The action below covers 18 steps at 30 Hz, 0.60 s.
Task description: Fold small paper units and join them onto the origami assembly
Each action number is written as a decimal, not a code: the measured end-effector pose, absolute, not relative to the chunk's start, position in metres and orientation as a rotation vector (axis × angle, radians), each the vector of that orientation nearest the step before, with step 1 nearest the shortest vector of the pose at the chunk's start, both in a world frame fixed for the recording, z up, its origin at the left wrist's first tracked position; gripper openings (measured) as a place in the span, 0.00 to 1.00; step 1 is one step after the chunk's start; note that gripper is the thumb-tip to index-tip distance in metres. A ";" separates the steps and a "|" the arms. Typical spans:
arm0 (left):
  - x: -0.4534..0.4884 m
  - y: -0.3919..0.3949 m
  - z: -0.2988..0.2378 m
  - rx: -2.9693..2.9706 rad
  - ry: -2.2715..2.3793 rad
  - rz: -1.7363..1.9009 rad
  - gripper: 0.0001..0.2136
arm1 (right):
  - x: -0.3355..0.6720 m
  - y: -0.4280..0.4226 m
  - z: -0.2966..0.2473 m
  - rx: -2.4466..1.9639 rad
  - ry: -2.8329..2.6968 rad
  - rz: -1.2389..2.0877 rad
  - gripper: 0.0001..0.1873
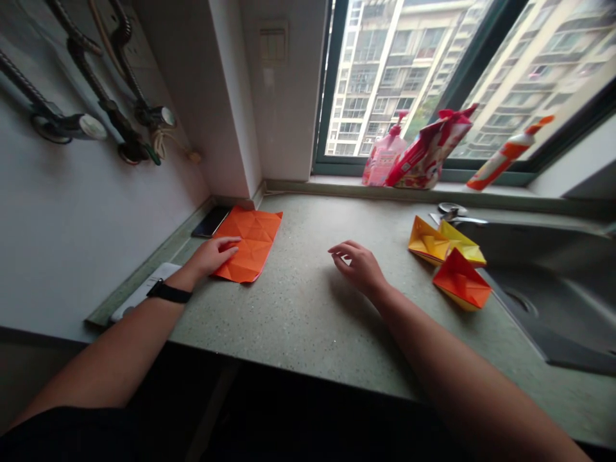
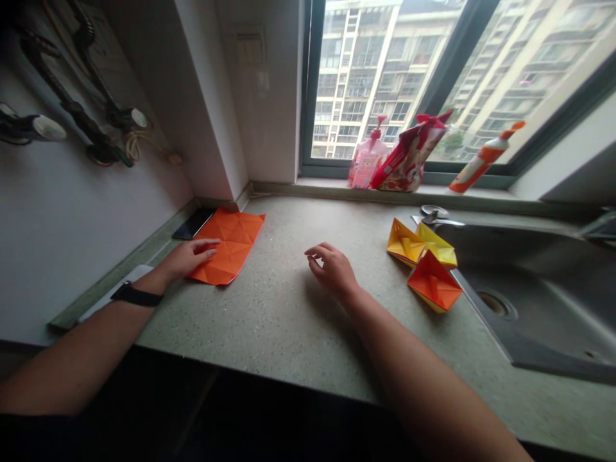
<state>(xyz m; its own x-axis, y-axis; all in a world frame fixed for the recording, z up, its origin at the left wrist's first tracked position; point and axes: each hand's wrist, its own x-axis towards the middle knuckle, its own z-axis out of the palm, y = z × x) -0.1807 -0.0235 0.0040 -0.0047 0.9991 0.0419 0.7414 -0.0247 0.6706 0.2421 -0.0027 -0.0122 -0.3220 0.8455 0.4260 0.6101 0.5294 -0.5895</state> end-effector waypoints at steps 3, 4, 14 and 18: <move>-0.181 -0.021 0.006 1.928 1.723 0.640 0.34 | 0.242 -0.003 -0.013 -1.164 -2.046 0.405 0.10; -0.180 -0.022 0.006 1.964 1.694 0.609 0.34 | 0.241 -0.002 -0.013 -1.157 -2.048 0.398 0.10; -0.162 -0.024 0.039 1.326 1.843 1.031 0.24 | 0.242 0.004 -0.020 -1.140 -2.016 0.338 0.10; -0.150 -0.015 0.069 1.220 1.630 1.172 0.19 | 0.246 0.006 -0.019 -1.149 -1.975 0.338 0.09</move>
<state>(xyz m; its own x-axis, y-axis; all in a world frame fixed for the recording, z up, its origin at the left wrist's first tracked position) -0.1505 -0.0150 0.0692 -0.2428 0.9686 -0.0530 0.2583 0.1172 0.9589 0.2457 0.0057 -0.0194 -0.2597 0.8200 0.5101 0.6040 0.5500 -0.5768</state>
